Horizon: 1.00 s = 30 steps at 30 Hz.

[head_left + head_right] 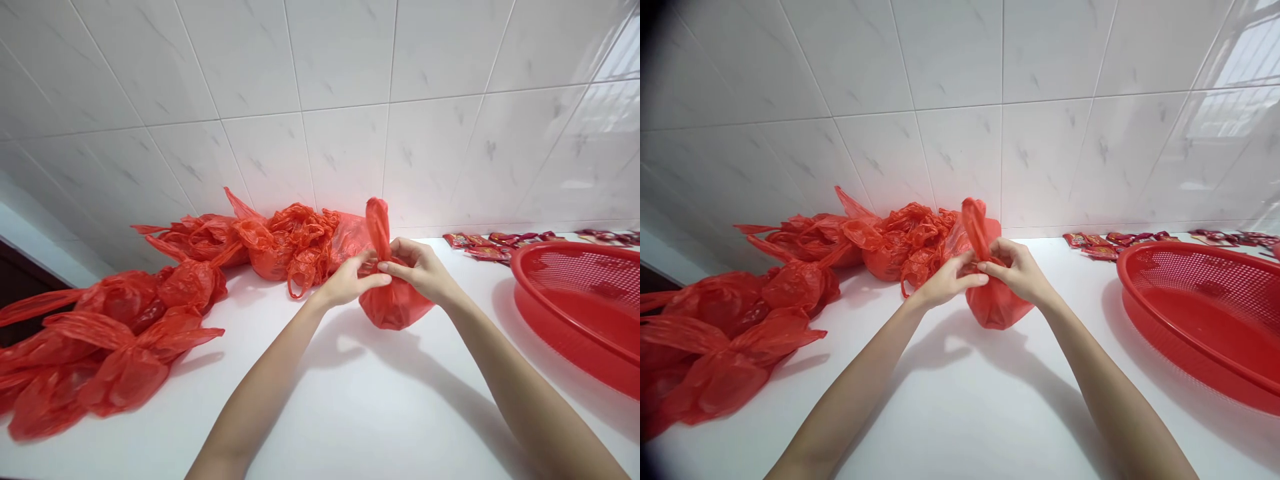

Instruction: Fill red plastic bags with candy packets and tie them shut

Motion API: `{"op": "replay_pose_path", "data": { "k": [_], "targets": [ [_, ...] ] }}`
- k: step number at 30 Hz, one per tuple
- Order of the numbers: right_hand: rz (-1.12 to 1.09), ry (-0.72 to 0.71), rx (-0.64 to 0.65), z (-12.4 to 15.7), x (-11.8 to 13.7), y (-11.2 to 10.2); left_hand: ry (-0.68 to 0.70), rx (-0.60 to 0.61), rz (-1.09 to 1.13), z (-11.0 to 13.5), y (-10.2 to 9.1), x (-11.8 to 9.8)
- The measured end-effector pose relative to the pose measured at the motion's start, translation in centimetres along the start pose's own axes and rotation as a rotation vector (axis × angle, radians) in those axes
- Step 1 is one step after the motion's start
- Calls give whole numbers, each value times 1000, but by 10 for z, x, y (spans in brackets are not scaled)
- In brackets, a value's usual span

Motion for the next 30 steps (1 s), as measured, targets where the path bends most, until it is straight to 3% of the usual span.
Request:
{"op": "replay_pose_path", "data": {
  "k": [6,11,20,26,30],
  "targets": [
    [-28,54,96,2,-8,15,86,-201,53,0,-23,-14],
    [-30,97,185,9,-9,26,164,-231,64,1,-25,-24],
    [-120,96,132,9,-9,36,127,-329,158,1,-32,-16],
    [-51,26,108,8,1,29,48,-394,290,-1,-39,-9],
    [2,8,79,6,1,24,82,-414,223,2,-40,-17]
  ]
}}
Point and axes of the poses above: each hand's wrist, its own z-axis away from the middle knuckle, its own y-axis out of the palm, x = y × z, the point moved 10 cm from there along -z, towards the middle knuckle, and after that the axes turned 7 degrees about -x, right-handed, at the moved point
